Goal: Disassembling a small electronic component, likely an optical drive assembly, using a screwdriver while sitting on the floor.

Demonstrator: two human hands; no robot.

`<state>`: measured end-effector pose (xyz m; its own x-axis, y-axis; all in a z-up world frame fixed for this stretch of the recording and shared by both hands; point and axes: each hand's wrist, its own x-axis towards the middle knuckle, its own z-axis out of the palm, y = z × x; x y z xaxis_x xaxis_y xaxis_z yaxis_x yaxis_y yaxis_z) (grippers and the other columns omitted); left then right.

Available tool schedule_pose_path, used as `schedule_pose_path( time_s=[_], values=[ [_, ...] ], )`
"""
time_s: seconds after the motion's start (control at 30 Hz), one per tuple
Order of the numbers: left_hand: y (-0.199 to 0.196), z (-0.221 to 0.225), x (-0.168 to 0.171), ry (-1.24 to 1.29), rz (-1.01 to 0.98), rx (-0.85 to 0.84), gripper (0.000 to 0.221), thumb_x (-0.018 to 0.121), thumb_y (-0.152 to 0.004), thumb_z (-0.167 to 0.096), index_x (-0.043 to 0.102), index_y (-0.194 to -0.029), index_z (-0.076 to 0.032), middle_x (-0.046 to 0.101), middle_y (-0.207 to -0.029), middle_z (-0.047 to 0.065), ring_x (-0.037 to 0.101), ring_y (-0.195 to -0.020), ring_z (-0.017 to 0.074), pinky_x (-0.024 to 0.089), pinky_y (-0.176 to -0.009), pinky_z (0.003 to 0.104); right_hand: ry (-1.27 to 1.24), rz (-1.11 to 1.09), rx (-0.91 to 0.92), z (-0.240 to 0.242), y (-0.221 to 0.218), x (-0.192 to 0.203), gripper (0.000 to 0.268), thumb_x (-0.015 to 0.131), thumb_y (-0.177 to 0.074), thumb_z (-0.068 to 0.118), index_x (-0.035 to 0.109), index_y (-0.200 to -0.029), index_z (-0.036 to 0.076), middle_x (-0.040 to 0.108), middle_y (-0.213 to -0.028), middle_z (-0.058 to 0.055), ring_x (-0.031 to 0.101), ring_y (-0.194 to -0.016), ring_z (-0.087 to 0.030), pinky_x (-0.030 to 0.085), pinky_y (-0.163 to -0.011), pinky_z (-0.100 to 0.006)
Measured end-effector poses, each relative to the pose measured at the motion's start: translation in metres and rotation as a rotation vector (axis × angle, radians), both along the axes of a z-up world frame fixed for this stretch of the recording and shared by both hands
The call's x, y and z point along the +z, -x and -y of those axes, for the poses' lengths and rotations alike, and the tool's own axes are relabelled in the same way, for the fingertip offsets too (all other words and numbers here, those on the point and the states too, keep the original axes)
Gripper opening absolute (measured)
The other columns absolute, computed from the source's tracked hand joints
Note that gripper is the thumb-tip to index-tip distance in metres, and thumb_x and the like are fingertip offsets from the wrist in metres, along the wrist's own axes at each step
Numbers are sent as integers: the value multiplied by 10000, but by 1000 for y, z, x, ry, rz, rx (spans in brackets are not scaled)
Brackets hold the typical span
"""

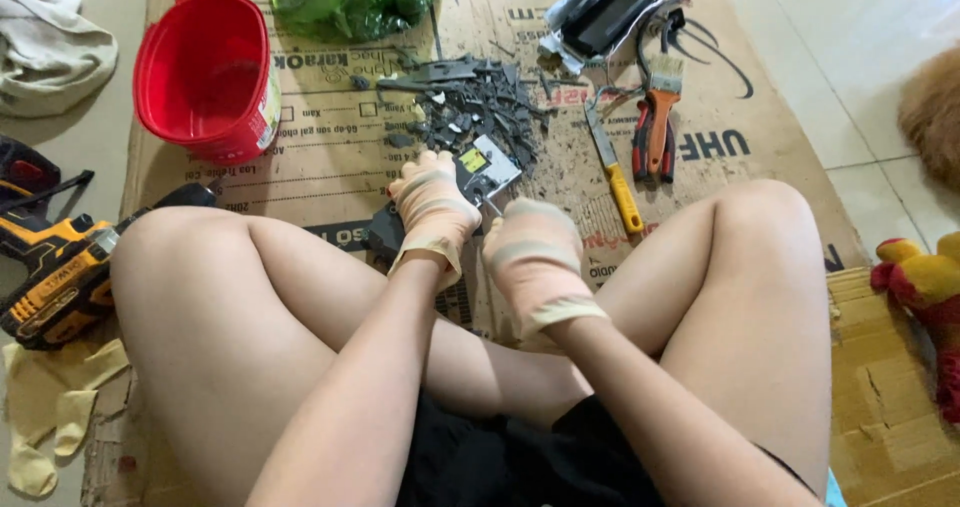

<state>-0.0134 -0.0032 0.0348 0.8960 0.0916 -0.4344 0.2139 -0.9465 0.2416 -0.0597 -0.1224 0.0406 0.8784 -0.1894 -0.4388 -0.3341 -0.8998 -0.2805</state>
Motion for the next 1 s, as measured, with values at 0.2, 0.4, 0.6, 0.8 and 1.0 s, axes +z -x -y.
schedule_pose_path(
  time_s=[0.2,0.4,0.6,0.8,1.0],
  values=[
    [-26,-8,-52,-24,5,-5,646,708,-748,-294,476,-1343,-202,494,-1410,13,468,-1335,279,436,-1061,486,-29,23,-40,-8,11,-1,380,480,-938,345,734,-1137,144,743,-1058,-199,679,-1125,-430,565,-927,-550],
    [-26,-7,-53,-41,12,-21,645,679,-775,-298,467,-1376,-202,480,-1430,10,451,-1348,272,420,-1080,498,-21,88,-2,0,14,-13,353,508,-923,362,722,-1099,145,733,-1046,-217,676,-1123,-429,560,-946,-548],
    [-8,-5,-28,-32,35,-13,574,636,-825,-226,479,-1375,-177,497,-1426,9,453,-1365,259,425,-1092,476,-2,287,106,7,44,-41,349,440,-972,320,677,-1099,98,734,-1028,-230,699,-1044,-424,560,-918,-548],
    [-19,-3,-47,-63,27,-19,616,658,-806,-368,472,-1370,-203,482,-1419,2,438,-1371,246,424,-1085,486,-358,187,-222,23,29,-53,380,536,-881,340,769,-1144,196,780,-1032,-130,710,-1096,-300,559,-920,-452],
    [-24,-5,-59,-82,45,-19,612,656,-822,-408,466,-1369,-208,483,-1409,2,441,-1366,244,423,-1087,489,34,191,200,29,17,-53,391,444,-937,485,668,-1128,227,738,-1080,-115,698,-1076,-361,565,-937,-504]
  ],
)
